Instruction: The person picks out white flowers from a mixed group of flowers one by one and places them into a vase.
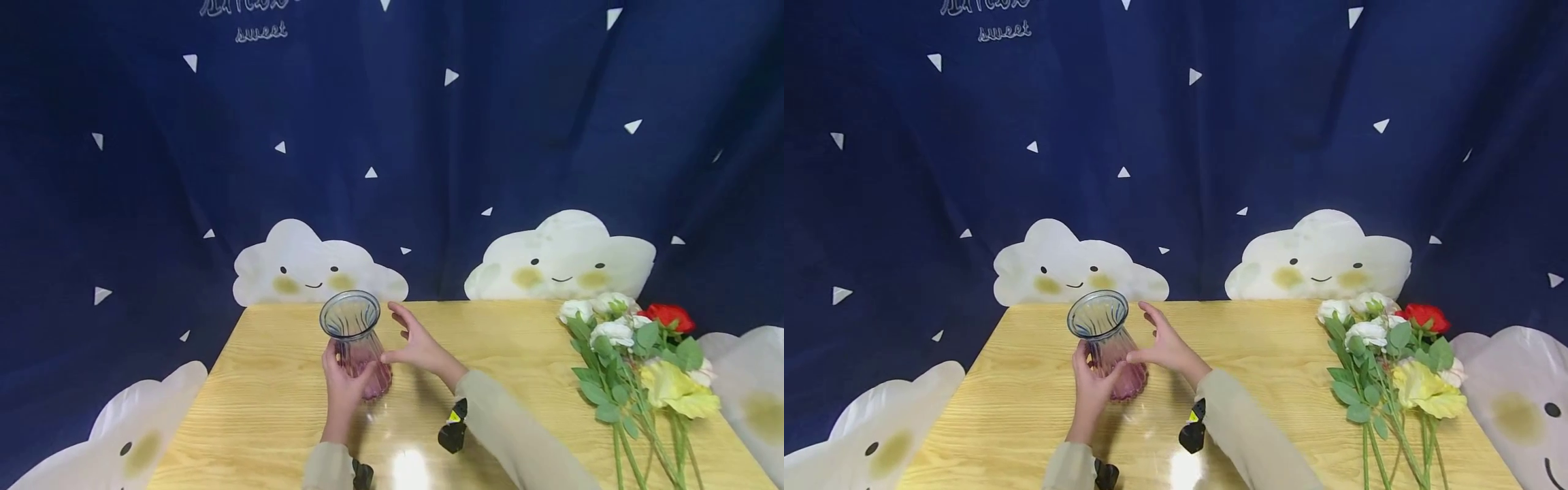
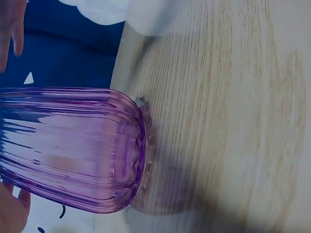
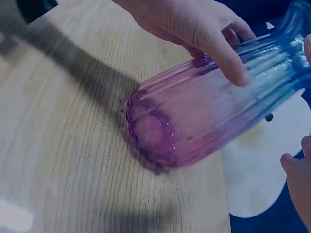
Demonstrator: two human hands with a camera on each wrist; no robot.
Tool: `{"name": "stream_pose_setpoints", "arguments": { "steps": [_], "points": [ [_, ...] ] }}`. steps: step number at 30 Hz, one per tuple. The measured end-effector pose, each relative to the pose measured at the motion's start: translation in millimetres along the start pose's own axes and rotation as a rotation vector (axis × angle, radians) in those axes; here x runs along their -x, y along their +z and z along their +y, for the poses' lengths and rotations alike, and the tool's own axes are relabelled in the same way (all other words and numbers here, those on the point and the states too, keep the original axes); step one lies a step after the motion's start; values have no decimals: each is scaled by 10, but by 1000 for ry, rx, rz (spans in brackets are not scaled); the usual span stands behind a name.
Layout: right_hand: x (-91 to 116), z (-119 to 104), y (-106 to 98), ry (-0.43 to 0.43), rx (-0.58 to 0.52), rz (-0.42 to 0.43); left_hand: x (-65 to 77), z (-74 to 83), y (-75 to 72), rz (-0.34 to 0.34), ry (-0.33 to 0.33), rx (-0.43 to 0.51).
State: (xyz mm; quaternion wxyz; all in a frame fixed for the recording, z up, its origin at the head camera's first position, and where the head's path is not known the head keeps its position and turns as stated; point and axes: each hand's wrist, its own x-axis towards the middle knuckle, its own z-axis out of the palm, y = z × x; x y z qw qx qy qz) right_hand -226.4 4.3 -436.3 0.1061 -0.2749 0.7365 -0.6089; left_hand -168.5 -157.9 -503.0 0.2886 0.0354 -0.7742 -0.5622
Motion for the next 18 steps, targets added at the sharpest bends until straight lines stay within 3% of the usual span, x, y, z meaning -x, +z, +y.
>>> {"name": "stream_pose_setpoints", "arguments": {
  "steps": [3, 10, 18],
  "points": [
    [-115, -106, 98, 10, -16, -36, 2, 38, -10, 6, 18, -16],
    [-219, -317, 254, 40, -59, -8, 27, -17, 28, 1, 0, -35],
    [-327, -288, 346, -16, -144, -11, -5, -3, 5, 26, 1, -32]
  ]
}}
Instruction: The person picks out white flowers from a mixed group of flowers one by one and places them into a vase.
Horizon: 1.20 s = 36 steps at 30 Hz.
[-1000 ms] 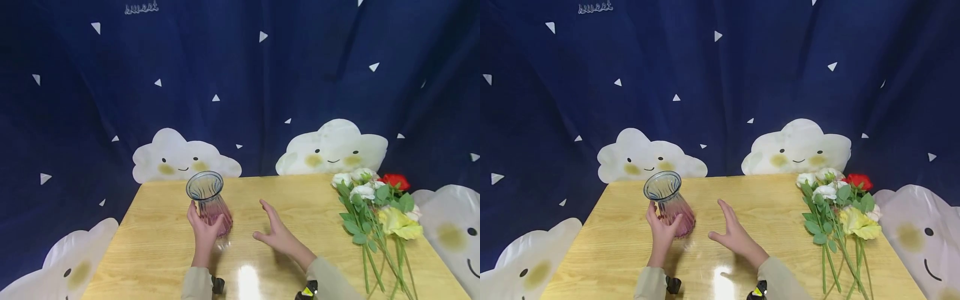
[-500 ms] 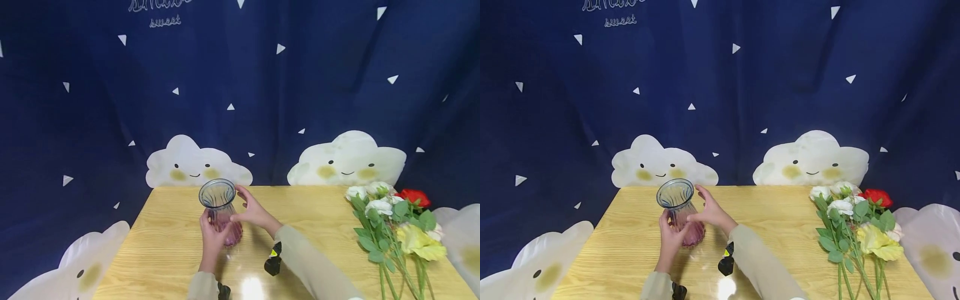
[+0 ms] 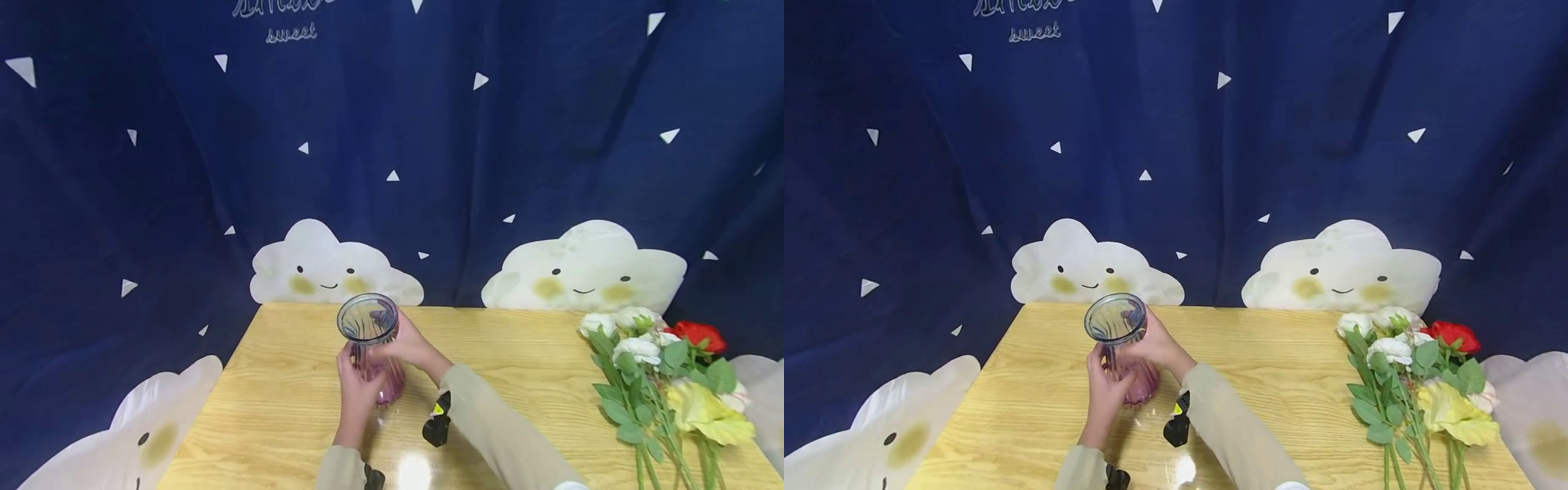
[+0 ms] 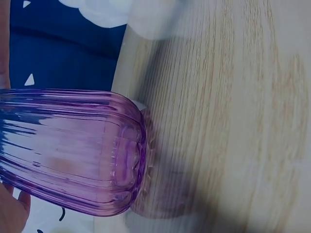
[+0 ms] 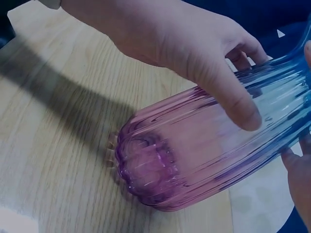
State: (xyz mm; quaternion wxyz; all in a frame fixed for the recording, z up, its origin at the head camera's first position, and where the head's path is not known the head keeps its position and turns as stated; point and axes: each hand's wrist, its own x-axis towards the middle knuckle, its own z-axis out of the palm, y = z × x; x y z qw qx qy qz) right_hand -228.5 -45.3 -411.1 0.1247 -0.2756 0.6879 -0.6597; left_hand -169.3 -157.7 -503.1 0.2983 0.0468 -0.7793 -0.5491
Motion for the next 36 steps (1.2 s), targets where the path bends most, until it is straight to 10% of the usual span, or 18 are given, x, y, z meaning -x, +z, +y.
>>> {"name": "stream_pose_setpoints", "arguments": {
  "steps": [19, 36],
  "points": [
    [469, 22, -342, -47, 112, 105, 280, 223, 276, -94, 79, -6],
    [1192, 148, -746, -132, 202, 143, 414, 590, 315, -514, 44, 44]
  ]
}}
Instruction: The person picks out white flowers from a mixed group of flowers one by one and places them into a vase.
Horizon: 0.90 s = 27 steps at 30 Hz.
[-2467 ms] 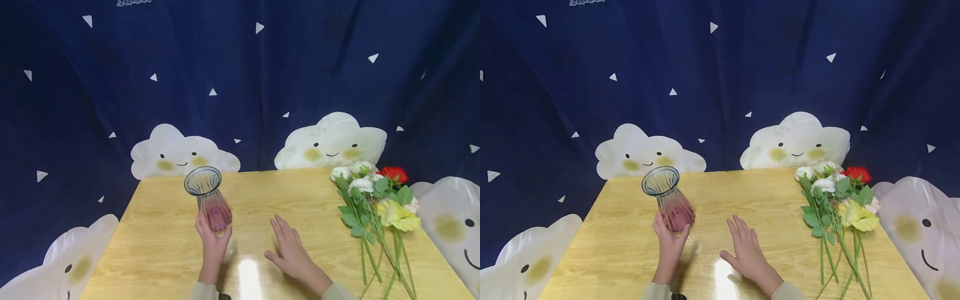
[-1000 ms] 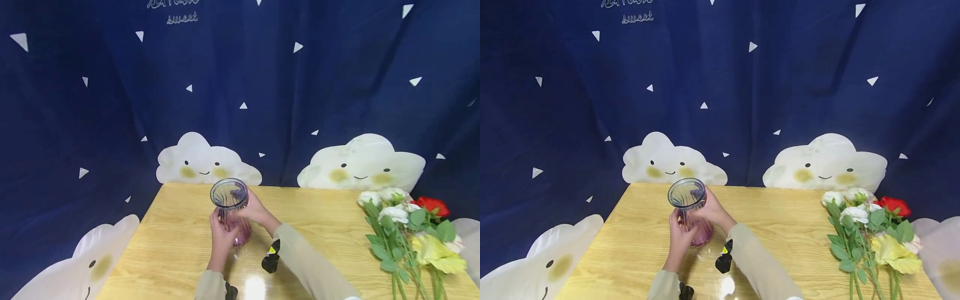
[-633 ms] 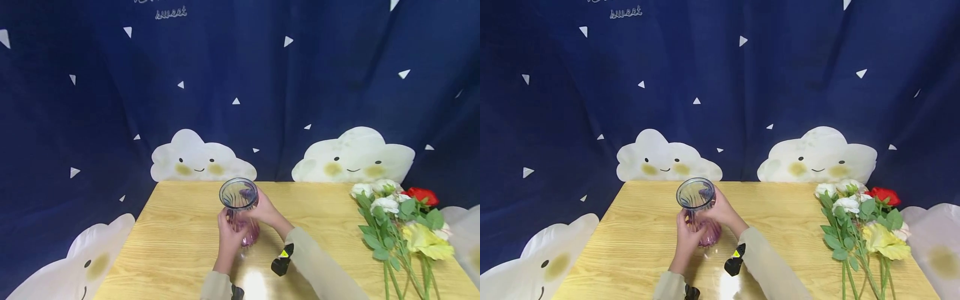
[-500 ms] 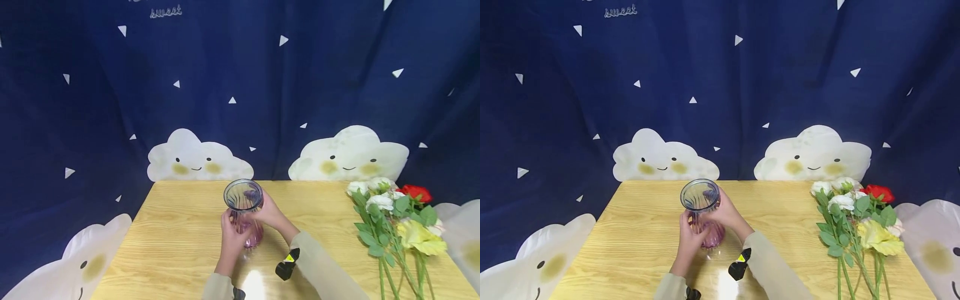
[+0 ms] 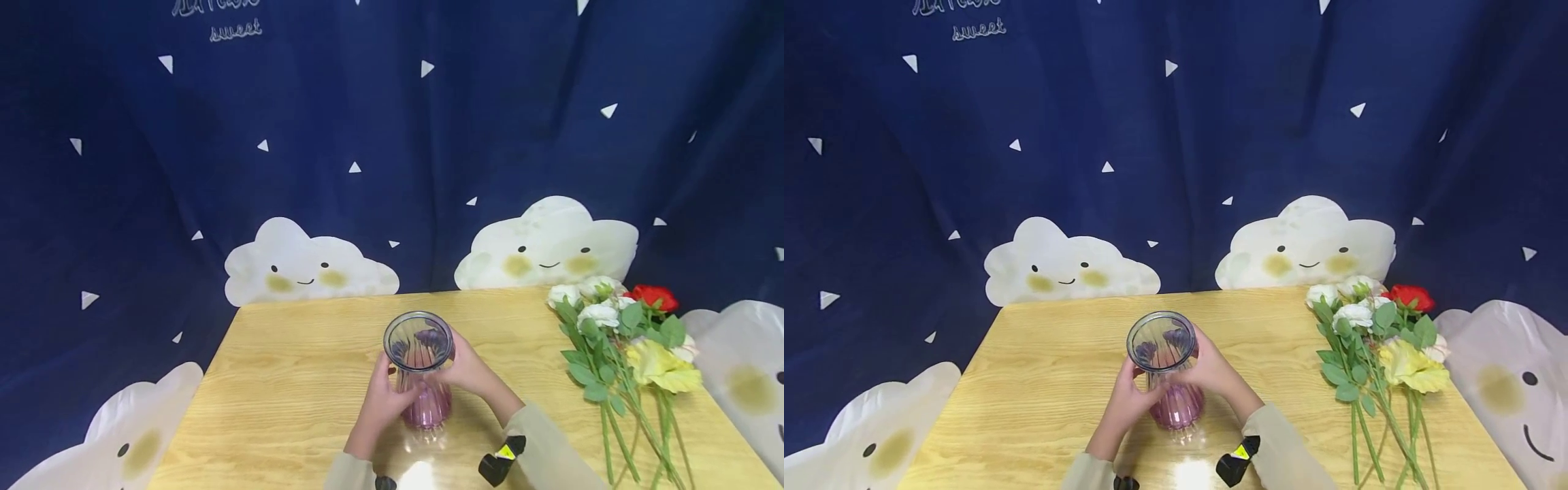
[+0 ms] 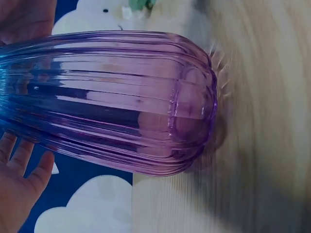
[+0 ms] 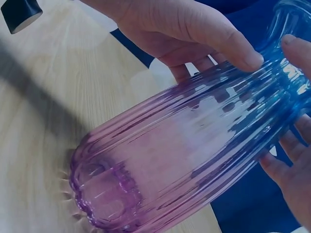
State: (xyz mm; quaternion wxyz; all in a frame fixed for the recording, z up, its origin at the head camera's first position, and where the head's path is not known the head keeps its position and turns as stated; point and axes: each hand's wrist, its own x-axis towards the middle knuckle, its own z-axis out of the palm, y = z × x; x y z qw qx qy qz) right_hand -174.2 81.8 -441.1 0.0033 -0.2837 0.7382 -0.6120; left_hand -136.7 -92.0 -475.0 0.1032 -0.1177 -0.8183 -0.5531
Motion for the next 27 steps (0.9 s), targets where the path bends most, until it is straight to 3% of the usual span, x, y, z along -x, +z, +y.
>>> {"name": "stream_pose_setpoints", "arguments": {
  "steps": [4, 8, 13, 18, 21, 27],
  "points": [
    [166, -51, -113, 21, 22, 27, 22, 110, 107, -61, -26, 39],
    [311, -89, -222, 67, 39, 46, 43, 327, 153, -115, -50, 88],
    [470, -29, -426, 109, 45, 25, 83, 494, 155, -127, -89, 116],
    [721, 181, -761, 150, 96, 68, 111, 304, 172, -108, -85, 101],
    [909, 287, -957, 217, 157, 118, 118, 165, 178, -99, -48, 71],
    [1309, 366, -1323, 304, 281, 208, 97, 162, 125, -118, 39, -105]
  ]
}}
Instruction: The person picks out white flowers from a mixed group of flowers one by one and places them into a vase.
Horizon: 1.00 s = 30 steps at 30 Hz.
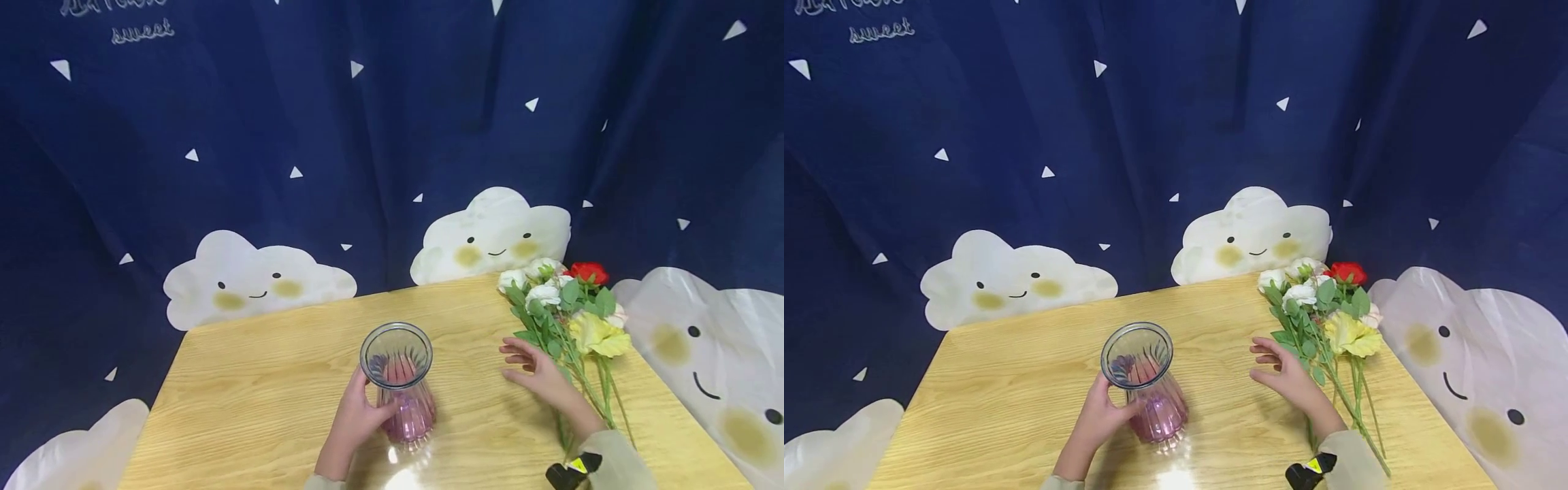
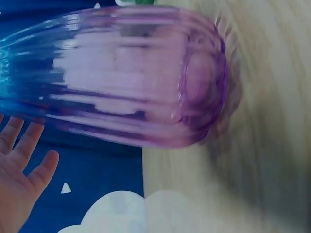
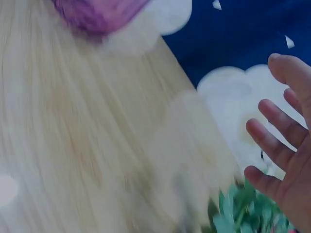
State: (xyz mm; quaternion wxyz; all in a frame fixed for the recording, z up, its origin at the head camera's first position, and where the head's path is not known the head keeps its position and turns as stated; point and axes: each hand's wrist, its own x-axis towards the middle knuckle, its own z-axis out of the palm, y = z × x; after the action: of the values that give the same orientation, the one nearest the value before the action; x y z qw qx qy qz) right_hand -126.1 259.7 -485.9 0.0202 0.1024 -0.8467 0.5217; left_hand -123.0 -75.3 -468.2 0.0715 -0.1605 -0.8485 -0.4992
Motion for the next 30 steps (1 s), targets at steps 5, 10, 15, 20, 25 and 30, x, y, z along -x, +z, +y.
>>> {"name": "stream_pose_setpoints", "arguments": {
  "steps": [5, 10, 15, 20, 25, 30],
  "points": [
    [124, 143, -220, 81, 145, 48, -15, 15, -96, 7, 93, -215],
    [187, 257, -395, 202, 340, 107, -42, 28, -139, 17, 160, -331],
    [247, 378, -537, 335, 534, 149, -46, 31, -151, 5, 159, -356],
    [306, 450, -635, 446, 664, 106, -42, 40, -158, 3, 159, -345],
    [335, 476, -655, 463, 716, 75, -44, 40, -159, -9, 149, -350],
    [319, 466, -653, 464, 724, 46, -50, 35, -160, -21, 140, -360]
  ]
}}
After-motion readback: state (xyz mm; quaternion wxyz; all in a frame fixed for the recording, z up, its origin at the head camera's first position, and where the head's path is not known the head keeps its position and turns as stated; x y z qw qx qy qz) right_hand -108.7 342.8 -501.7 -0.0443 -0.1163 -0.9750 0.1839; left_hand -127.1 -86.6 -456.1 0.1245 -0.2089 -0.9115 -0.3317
